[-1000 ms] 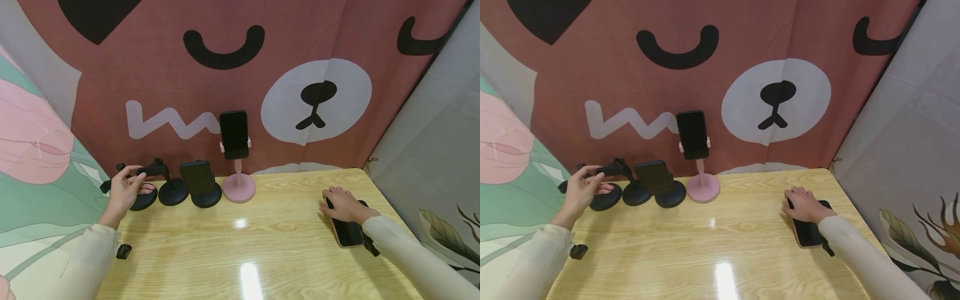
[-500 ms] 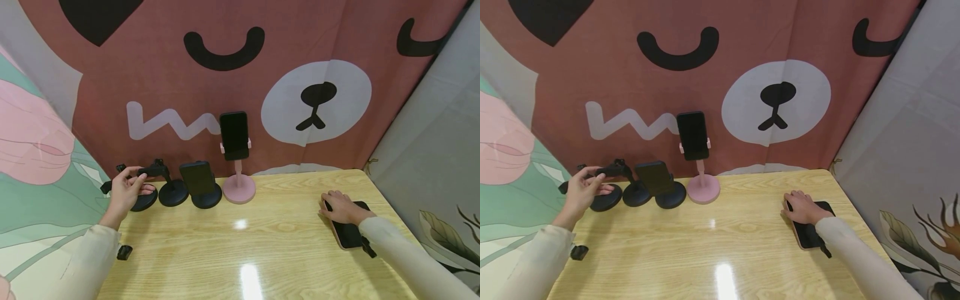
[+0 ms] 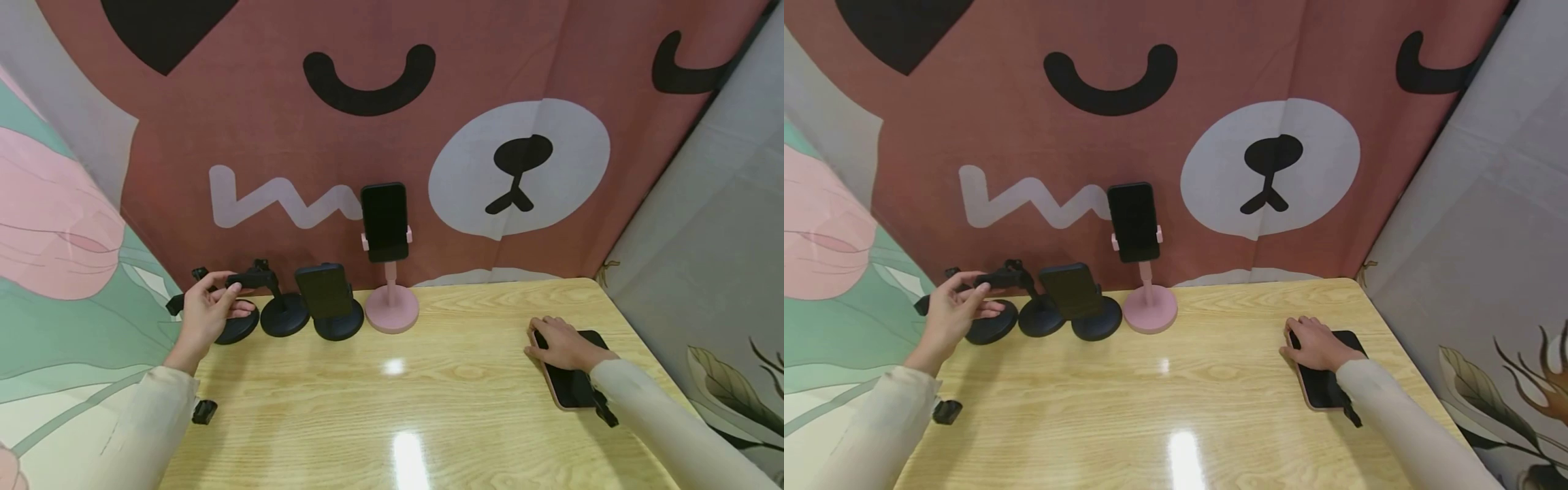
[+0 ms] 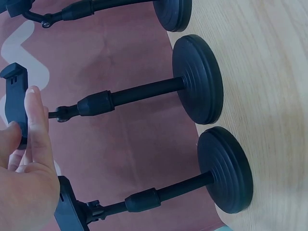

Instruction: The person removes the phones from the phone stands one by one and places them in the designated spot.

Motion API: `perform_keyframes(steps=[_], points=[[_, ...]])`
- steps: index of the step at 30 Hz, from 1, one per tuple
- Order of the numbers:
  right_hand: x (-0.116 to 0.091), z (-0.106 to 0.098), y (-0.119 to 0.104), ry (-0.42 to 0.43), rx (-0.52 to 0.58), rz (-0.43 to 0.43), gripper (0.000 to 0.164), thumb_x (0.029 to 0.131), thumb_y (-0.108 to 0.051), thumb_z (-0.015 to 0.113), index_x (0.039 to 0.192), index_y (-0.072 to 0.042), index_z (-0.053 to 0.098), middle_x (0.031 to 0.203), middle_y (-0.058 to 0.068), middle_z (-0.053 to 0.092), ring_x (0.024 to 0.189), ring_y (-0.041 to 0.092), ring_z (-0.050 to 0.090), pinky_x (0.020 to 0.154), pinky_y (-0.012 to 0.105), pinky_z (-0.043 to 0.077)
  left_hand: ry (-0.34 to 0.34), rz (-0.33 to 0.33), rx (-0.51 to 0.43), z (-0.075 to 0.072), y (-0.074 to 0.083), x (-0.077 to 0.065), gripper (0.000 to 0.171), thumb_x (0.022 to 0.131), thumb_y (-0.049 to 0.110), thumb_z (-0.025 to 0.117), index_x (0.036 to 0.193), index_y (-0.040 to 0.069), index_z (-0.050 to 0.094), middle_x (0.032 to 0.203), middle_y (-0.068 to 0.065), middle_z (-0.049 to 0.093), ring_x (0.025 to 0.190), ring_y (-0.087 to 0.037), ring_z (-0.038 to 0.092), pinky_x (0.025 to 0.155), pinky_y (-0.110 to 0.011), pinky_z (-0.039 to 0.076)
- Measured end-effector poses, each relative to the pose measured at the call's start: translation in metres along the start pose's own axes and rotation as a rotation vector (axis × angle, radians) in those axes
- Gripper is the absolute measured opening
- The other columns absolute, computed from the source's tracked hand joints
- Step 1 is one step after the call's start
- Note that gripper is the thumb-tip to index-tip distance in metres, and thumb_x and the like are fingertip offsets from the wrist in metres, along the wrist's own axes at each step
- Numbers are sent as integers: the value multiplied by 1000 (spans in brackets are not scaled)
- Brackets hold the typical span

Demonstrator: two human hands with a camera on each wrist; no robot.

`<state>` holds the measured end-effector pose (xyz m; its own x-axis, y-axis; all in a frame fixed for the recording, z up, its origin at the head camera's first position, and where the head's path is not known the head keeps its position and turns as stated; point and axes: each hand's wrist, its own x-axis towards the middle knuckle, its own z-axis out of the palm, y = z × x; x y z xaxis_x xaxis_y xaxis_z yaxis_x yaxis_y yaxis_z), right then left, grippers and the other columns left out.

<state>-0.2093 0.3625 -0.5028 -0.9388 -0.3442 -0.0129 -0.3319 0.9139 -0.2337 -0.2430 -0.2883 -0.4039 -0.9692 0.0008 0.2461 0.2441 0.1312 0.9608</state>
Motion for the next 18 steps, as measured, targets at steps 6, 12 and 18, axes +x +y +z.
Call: perform_keyframes(steps=[6,12,18], points=[[0,-1,0,-16,8,15,30,92,-36,73,100,-13,56,91,3,57,78,18,46,67,35,36,-5,2,5,0,1,0,24,103,16,57,126,9,53,89,17,76,65,-9,75,61,-26,61],[-2,-2,2,-41,8,34,34,92,-40,73,98,-12,54,89,3,55,77,19,45,66,37,35,-11,-2,8,0,2,-1,27,103,16,56,128,6,52,89,17,76,65,-9,75,62,-26,61],[-1,0,3,-50,-7,59,37,91,-42,74,101,-11,55,92,7,57,79,22,49,69,42,40,-7,-6,19,-1,1,-1,29,103,16,57,129,6,52,89,18,76,65,-9,75,62,-26,61]])
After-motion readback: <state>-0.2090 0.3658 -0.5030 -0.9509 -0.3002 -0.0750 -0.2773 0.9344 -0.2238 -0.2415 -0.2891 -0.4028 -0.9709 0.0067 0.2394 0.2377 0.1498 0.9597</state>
